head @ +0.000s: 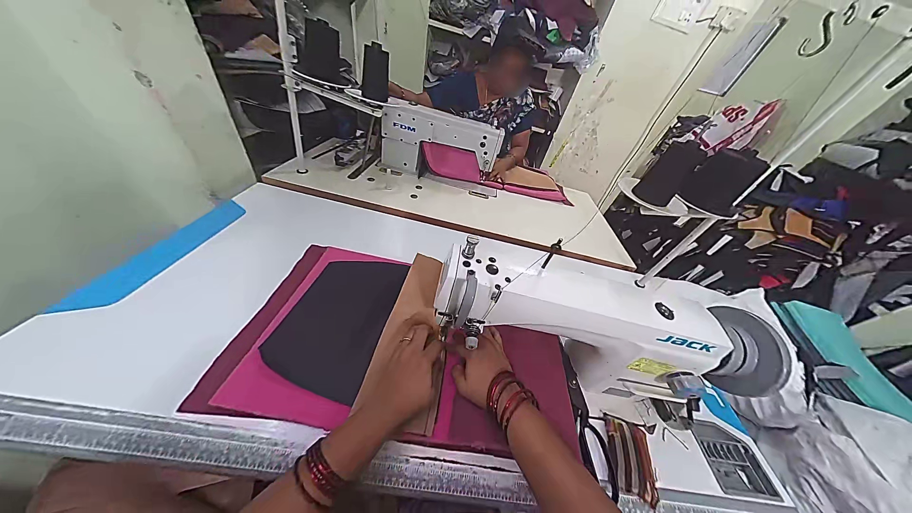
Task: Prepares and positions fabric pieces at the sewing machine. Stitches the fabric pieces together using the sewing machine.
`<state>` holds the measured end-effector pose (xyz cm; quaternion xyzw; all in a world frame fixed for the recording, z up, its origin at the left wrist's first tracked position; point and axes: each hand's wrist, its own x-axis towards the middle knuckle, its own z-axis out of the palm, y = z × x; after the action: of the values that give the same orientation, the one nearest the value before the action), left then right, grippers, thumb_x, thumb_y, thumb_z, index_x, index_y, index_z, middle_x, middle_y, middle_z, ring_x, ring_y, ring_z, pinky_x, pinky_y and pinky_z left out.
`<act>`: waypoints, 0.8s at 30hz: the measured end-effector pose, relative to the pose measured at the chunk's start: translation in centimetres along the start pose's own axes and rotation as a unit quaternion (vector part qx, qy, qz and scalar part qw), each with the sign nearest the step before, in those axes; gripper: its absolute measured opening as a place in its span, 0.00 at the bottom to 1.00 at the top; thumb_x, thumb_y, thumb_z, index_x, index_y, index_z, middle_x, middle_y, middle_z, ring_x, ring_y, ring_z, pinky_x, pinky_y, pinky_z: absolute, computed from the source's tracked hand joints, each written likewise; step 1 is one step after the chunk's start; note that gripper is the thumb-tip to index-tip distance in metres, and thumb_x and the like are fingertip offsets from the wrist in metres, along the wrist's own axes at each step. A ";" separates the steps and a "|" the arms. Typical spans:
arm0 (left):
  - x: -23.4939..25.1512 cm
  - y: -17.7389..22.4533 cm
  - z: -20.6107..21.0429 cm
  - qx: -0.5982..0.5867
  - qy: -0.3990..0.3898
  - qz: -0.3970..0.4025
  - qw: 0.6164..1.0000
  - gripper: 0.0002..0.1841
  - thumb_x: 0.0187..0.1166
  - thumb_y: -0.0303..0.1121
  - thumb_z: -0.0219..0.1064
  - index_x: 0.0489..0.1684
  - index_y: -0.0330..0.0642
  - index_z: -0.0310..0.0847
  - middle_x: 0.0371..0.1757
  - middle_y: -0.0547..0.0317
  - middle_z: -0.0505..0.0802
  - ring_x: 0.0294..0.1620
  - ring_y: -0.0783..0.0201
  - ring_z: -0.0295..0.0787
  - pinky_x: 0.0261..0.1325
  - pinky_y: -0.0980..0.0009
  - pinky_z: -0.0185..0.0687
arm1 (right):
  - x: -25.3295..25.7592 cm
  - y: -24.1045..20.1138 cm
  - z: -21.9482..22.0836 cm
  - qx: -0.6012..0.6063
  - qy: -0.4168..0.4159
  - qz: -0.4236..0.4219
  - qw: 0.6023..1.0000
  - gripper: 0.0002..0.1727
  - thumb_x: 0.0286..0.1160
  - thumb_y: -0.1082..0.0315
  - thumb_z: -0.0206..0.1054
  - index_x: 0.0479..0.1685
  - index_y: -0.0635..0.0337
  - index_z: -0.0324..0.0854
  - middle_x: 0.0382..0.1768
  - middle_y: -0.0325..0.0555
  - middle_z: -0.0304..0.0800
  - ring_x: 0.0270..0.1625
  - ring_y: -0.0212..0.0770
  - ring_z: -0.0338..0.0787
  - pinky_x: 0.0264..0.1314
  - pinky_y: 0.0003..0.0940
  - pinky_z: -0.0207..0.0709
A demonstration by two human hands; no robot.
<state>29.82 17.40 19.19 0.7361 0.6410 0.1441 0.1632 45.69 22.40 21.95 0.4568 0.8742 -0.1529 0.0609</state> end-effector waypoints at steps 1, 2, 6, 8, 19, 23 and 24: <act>0.1 0.1 -0.1 -0.002 -0.003 -0.001 1.000 0.20 0.85 0.36 0.56 0.68 0.36 0.83 0.80 0.37 0.77 0.85 0.40 0.68 0.85 0.49 0.63 | 0.2 0.2 -0.1 0.000 0.002 0.003 1.000 0.25 0.82 0.59 0.55 0.76 0.46 0.83 0.79 0.47 0.81 0.89 0.51 0.66 0.95 0.57 0.39; 0.2 0.0 -0.1 -0.006 0.005 0.003 1.000 0.20 0.85 0.36 0.58 0.67 0.34 0.83 0.79 0.37 0.78 0.84 0.40 0.70 0.85 0.49 0.64 | 0.4 0.3 -0.1 0.000 0.011 0.003 1.000 0.25 0.82 0.59 0.54 0.75 0.47 0.83 0.77 0.47 0.82 0.88 0.50 0.68 0.94 0.55 0.41; 0.0 -0.9 0.3 -0.036 0.043 0.043 0.998 0.17 0.85 0.34 0.60 0.60 0.32 0.87 0.74 0.39 0.84 0.81 0.42 0.75 0.84 0.49 0.66 | 0.1 0.3 0.0 0.001 0.033 -0.021 0.999 0.24 0.81 0.62 0.55 0.73 0.51 0.85 0.73 0.49 0.86 0.86 0.52 0.71 0.94 0.55 0.41; -0.8 -1.6 0.4 -0.042 0.040 0.089 0.994 0.17 0.86 0.33 0.59 0.64 0.34 0.87 0.75 0.41 0.85 0.83 0.43 0.73 0.87 0.49 0.62 | -1.0 -0.4 0.4 -0.010 0.041 -0.046 0.998 0.25 0.81 0.66 0.55 0.75 0.52 0.83 0.77 0.45 0.83 0.88 0.51 0.69 0.95 0.59 0.37; -2.7 -3.0 2.5 0.055 0.170 0.215 0.960 0.17 0.79 0.31 0.58 0.56 0.36 0.91 0.66 0.53 0.93 0.73 0.46 0.86 0.75 0.44 0.77 | -4.1 -4.2 2.9 -0.065 0.022 -0.008 0.998 0.30 0.78 0.69 0.59 0.82 0.66 0.73 0.90 0.46 0.65 0.92 0.50 0.62 0.95 0.63 0.30; -1.8 -2.7 2.3 0.052 0.153 0.197 0.967 0.17 0.79 0.29 0.57 0.53 0.34 0.91 0.65 0.50 0.93 0.73 0.44 0.85 0.77 0.43 0.75 | -3.2 -4.0 2.2 -0.057 0.006 -0.005 0.998 0.28 0.80 0.67 0.58 0.80 0.66 0.75 0.90 0.45 0.66 0.93 0.51 0.61 0.94 0.66 0.29; -1.5 -2.8 2.3 0.052 0.151 0.195 0.968 0.17 0.79 0.29 0.56 0.53 0.34 0.91 0.65 0.50 0.93 0.74 0.44 0.85 0.78 0.43 0.75 | -2.9 -3.8 2.2 -0.051 0.013 -0.006 0.999 0.28 0.79 0.67 0.59 0.79 0.65 0.76 0.89 0.45 0.67 0.93 0.51 0.61 0.94 0.65 0.29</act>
<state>28.08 16.14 15.93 0.8239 0.5090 0.2493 -0.0051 44.13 17.40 21.40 0.4502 0.8841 -0.1023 0.0717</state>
